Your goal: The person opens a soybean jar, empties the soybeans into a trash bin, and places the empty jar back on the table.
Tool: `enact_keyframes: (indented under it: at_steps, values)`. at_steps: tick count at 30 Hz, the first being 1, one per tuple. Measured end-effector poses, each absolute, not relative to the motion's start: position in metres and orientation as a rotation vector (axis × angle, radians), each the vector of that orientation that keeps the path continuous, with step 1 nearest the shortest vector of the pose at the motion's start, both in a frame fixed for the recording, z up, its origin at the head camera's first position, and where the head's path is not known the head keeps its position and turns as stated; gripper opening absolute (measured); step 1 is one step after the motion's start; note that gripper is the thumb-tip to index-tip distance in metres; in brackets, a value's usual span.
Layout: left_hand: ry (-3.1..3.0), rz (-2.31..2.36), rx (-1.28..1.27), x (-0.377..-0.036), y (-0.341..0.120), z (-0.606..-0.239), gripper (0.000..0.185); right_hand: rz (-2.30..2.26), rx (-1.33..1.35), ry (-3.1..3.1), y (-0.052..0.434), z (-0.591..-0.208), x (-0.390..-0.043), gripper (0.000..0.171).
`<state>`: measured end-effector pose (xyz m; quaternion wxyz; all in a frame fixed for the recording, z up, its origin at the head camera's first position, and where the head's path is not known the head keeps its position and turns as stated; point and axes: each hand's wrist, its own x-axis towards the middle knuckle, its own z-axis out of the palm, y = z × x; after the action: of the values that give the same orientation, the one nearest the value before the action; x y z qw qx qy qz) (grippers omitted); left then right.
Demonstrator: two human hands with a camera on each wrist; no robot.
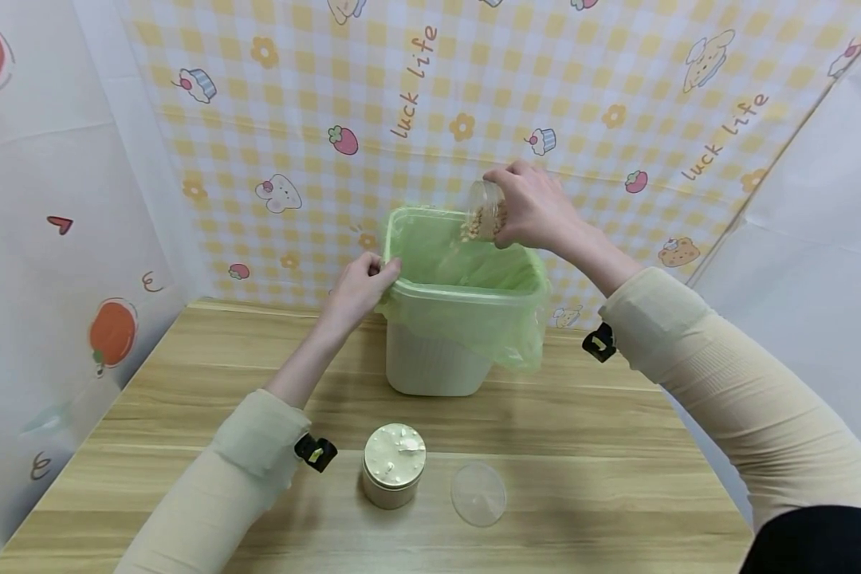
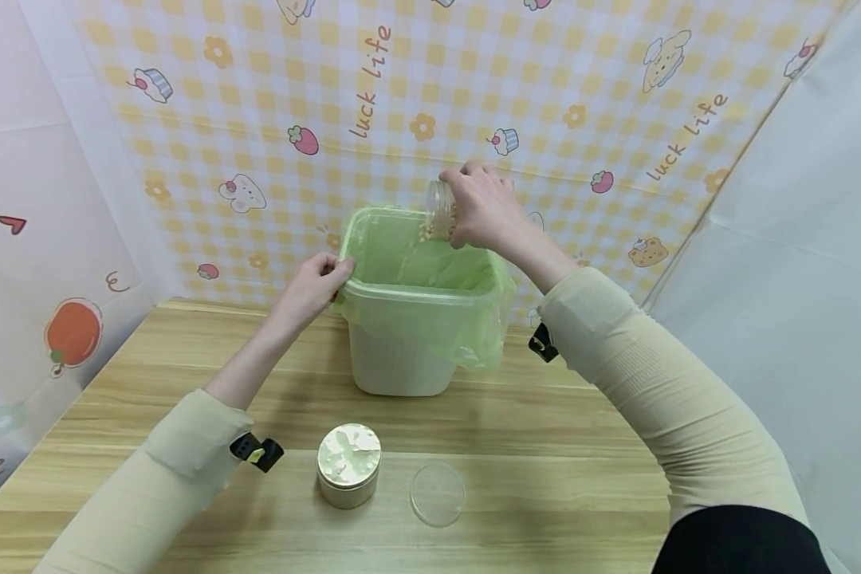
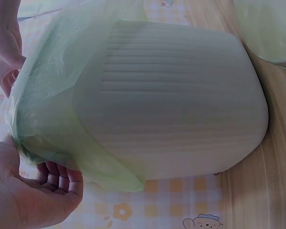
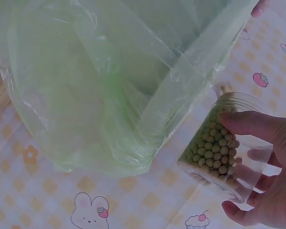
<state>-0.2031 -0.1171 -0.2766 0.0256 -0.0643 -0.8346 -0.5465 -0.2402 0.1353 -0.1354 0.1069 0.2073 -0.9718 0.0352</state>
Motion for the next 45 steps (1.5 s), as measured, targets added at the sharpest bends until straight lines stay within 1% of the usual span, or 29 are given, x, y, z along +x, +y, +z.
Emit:
enact_keyframes:
  at_steps: [24,45]
  values:
    - [-2.541,-1.712,-0.219,-0.2052,-0.1171,-0.2787,0.039,0.08,0.617,-2.869,0.128,-0.1407,-0.2412,0.094]
    - [-2.54,-1.727,-0.21,-0.2054,-0.1156,-0.2782,0.039,0.085,0.621,-2.855,0.1293,-0.1436,-0.2401,0.091]
